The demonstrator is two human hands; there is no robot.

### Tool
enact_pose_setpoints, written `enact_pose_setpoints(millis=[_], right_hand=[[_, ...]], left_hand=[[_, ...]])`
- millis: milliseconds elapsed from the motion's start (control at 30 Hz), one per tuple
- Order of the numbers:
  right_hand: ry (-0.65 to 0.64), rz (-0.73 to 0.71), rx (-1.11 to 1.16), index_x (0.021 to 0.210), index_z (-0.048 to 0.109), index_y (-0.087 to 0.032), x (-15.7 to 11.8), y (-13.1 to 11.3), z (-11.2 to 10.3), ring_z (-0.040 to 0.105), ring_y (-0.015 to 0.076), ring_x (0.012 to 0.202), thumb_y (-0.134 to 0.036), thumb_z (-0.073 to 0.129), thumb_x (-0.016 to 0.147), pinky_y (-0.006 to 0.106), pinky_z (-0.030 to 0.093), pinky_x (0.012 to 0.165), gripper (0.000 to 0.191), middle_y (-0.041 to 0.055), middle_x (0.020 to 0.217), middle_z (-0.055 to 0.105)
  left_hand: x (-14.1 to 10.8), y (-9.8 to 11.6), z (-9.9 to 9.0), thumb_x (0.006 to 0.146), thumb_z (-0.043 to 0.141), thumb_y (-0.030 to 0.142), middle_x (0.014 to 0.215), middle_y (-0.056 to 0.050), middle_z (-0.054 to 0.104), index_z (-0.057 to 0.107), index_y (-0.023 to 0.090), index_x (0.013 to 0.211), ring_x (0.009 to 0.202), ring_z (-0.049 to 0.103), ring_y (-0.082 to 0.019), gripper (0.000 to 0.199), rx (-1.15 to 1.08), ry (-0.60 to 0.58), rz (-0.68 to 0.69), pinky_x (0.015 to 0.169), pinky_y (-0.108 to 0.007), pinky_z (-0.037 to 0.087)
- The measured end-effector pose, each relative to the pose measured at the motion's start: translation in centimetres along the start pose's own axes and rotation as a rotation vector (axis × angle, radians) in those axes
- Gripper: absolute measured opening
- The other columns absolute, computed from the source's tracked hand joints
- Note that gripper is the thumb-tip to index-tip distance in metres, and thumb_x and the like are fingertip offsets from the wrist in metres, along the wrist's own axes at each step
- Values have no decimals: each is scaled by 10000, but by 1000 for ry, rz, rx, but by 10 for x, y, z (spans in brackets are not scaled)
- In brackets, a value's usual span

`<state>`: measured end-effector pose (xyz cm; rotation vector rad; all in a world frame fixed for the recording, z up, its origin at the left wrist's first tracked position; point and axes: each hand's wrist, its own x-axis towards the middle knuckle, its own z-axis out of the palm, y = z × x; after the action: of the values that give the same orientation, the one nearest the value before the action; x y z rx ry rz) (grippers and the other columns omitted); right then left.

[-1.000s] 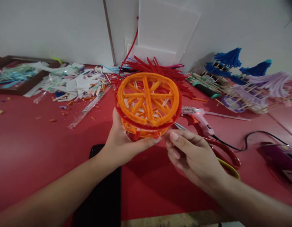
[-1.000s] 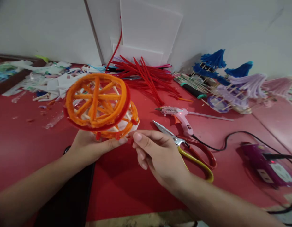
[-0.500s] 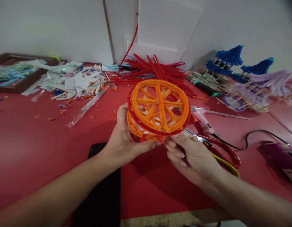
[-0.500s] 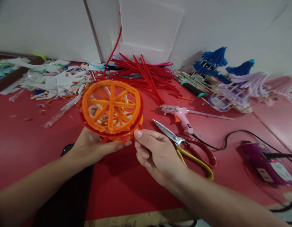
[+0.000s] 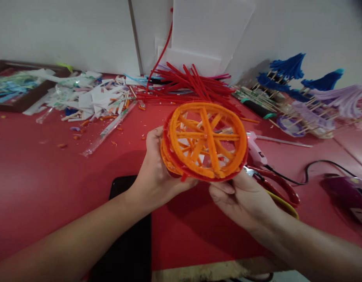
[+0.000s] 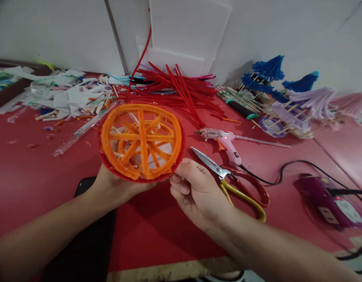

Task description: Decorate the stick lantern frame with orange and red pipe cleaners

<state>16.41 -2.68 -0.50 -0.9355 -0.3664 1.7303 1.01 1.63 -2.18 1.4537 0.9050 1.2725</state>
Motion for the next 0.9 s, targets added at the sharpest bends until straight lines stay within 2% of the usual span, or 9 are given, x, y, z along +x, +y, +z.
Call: enact_pose_setpoints(millis=[133, 233, 400, 500, 633, 700, 767, 833, 900], right_hand=[[9, -10, -6, 526, 451, -179, -1, -1, 3, 217, 6, 392, -231, 780, 589, 113, 224, 346, 339, -102, 465, 361], [5, -18, -8, 527, 434, -182, -1, -2, 3, 193, 9, 396, -220, 769, 600, 120, 211, 351, 345, -108, 461, 320], [-25, -8, -45, 570, 530, -170, -2, -3, 1, 263, 6, 403, -222, 775, 653, 119, 237, 356, 264, -82, 501, 429], [-75, -29, -139, 667, 642, -178, -4, -5, 0, 320, 10, 413, -264, 779, 684, 129, 266, 365, 163, -50, 562, 527], [-24, -202, -301, 759, 696, -208, -4, -12, -4, 385, 38, 416, -298, 777, 681, 163, 301, 375, 144, -48, 543, 527], [44, -342, -399, 757, 686, -224, -1, -17, -10, 426, 54, 440, -296, 772, 691, 179, 335, 394, 130, -52, 554, 519], [78, -447, -500, 853, 692, -255, 3, -22, -15, 458, 62, 478, -293, 763, 713, 188, 362, 411, 161, -47, 634, 549], [44, -506, -589, 934, 693, -275, 7, -25, -18, 470, 67, 496, -309, 745, 742, 192, 372, 418, 202, -43, 667, 560], [-27, -548, -673, 913, 702, -267, 8, -26, -18, 459, 69, 482, -321, 715, 777, 194, 370, 420, 146, -44, 612, 546]], left_hand=[[0, -1, -1, 532, 831, 246, 1276, -148, 539, 432, 219, 1128, 1130, 585, -301, 718, 128, -83, 96, 1013, -451, 455], [1, -1, -1, 507, 852, 272, 1225, -144, 567, 458, 204, 1090, 1117, 595, -309, 707, 132, -93, 113, 987, -450, 479], [3, 3, -1, 547, 837, 203, 1183, -121, 622, 480, 193, 1112, 1087, 625, -299, 669, 54, -109, 14, 978, -456, 493], [3, 4, -4, 570, 834, 178, 1152, -95, 651, 484, 208, 1154, 1081, 635, -295, 682, -44, -52, -90, 962, -461, 503], [5, 5, -7, 602, 841, 251, 1069, -83, 692, 555, 212, 1096, 1035, 661, -301, 572, -194, -19, -221, 947, -487, 506], [7, 5, -9, 612, 839, 265, 1058, -68, 706, 593, 223, 1062, 1011, 675, -297, 515, -298, -53, -238, 921, -473, 527], [8, 4, -10, 615, 841, 270, 1061, -65, 714, 620, 226, 1057, 1010, 679, -297, 496, -366, -97, -261, 898, -450, 546], [8, 4, -11, 601, 851, 290, 1053, -75, 720, 633, 225, 1064, 1018, 677, -308, 516, -396, -123, -296, 876, -434, 561], [7, 5, -11, 591, 855, 329, 1041, -82, 724, 647, 224, 1040, 1032, 672, -319, 505, -406, -138, -326, 871, -434, 563]])
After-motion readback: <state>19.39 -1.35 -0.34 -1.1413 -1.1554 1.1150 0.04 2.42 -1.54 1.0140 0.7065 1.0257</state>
